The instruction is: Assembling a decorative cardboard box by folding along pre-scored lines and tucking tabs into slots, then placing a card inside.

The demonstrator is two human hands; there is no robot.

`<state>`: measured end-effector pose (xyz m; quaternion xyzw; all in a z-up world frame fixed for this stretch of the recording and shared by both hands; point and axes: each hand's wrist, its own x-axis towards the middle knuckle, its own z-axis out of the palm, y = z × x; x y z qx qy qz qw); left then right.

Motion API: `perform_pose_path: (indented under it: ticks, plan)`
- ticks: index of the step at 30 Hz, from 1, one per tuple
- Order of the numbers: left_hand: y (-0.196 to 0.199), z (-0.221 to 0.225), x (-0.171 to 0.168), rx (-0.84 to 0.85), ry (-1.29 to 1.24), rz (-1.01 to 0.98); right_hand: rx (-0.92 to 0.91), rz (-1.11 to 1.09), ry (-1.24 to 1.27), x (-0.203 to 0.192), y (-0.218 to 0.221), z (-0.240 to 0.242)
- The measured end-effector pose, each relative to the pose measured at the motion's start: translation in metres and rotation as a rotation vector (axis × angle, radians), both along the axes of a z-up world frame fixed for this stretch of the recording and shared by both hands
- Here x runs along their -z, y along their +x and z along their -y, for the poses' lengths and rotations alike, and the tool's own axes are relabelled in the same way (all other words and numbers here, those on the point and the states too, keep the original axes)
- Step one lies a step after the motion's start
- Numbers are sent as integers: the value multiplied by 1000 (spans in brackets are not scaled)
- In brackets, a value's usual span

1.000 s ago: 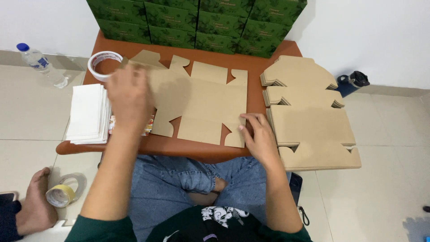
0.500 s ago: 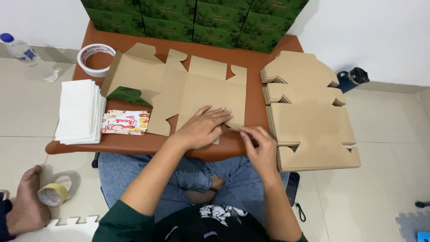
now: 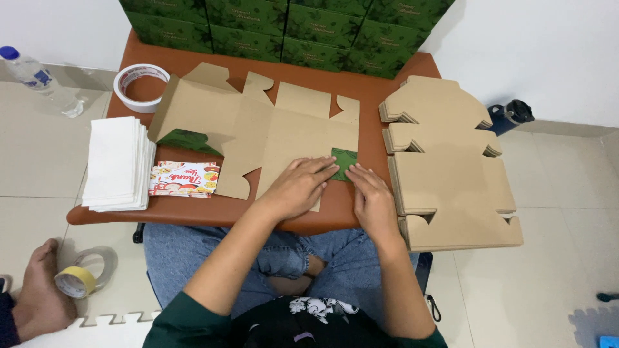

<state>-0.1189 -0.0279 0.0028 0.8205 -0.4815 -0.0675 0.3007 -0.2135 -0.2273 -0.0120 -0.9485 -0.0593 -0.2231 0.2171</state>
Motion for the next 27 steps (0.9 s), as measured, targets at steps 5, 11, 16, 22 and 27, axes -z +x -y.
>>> perform_pose_path:
  ticks: [5, 11, 16, 22, 27]
  plan:
    - [1, -2, 0, 6, -13, -23, -34, 26, -185, 2, -15, 5]
    - [2, -2, 1, 11, -22, -26, -72, 74, -222, 9, -1, -19]
    - [1, -3, -2, -5, -10, -59, -63, 7, -158, -2, 0, -26]
    - [-17, -29, -20, -131, 58, 69, -123, -316, 104, -40, -14, -31]
    - [-42, -60, -24, -318, 225, 80, -136, -464, -60, -43, -18, -43]
